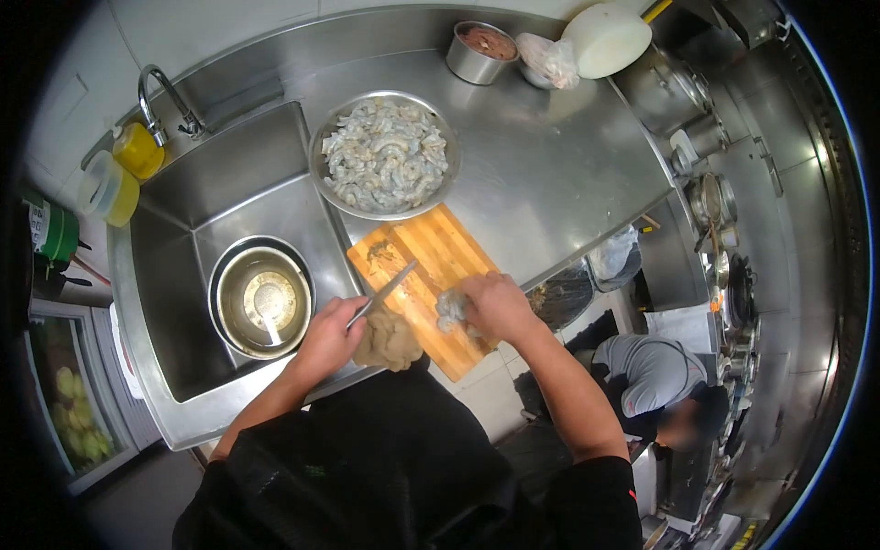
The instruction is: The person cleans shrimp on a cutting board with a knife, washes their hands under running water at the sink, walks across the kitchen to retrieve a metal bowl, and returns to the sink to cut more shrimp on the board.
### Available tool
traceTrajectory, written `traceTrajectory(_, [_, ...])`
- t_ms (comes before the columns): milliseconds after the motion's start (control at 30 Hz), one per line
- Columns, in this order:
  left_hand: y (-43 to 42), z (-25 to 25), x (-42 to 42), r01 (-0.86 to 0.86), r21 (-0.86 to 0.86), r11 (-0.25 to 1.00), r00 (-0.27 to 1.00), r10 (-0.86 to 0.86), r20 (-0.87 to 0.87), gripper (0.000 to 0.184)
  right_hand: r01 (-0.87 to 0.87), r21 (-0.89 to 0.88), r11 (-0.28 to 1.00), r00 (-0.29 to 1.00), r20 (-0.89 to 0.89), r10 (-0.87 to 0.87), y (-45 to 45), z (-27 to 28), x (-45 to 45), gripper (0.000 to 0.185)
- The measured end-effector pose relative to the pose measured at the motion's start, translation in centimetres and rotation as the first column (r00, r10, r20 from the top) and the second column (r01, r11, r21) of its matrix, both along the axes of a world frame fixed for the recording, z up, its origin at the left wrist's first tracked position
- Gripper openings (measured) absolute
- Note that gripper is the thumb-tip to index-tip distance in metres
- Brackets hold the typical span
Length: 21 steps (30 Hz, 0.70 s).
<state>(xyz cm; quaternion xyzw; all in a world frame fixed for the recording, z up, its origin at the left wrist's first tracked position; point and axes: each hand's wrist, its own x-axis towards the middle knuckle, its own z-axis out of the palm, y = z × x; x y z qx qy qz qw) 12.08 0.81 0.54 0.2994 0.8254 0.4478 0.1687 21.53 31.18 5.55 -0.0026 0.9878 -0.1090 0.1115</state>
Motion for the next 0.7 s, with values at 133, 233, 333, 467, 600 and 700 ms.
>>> traceTrajectory(133, [0.9,-0.1,-0.7,0.021,-0.049,0.999,1.0,-0.02,0.023,0.034,0.235,-0.181,0.955,0.972,0.036,-0.232,-1.2,-0.3,-2.6,0.029])
traceTrajectory(233, [0.9,0.0,-1.1,0.028,-0.028,0.999,1.0,-0.028,0.015,0.034,0.278,-0.19,0.942,0.955,-0.053,-0.293,-2.4,-1.6,-3.3,0.032])
traceTrajectory(333, [0.5,-0.3,-1.1,0.005,-0.028,1.0,1.0,-0.005,0.024,0.034,0.271,-0.226,0.936,0.956,-0.052,-0.29,-2.6,-2.0,-2.9,0.034])
traceTrajectory(467, [0.0,-0.8,-1.0,0.022,-0.065,0.998,0.997,-0.018,0.069,0.034,0.364,-0.19,0.912,0.93,0.023,-0.367,-2.6,-2.8,-3.5,0.033])
traceTrajectory(600, [0.3,-0.5,-1.1,0.017,-0.06,0.998,0.997,-0.012,0.07,0.034,0.319,-0.278,0.906,0.941,-0.023,-0.338,-4.3,-3.2,-5.1,0.029])
traceTrajectory(700, [0.7,-0.8,-1.5,-0.017,0.012,1.0,0.999,0.017,0.039,0.033,0.227,-0.316,0.921,0.964,-0.062,-0.259,-5.1,-3.3,-5.2,0.025])
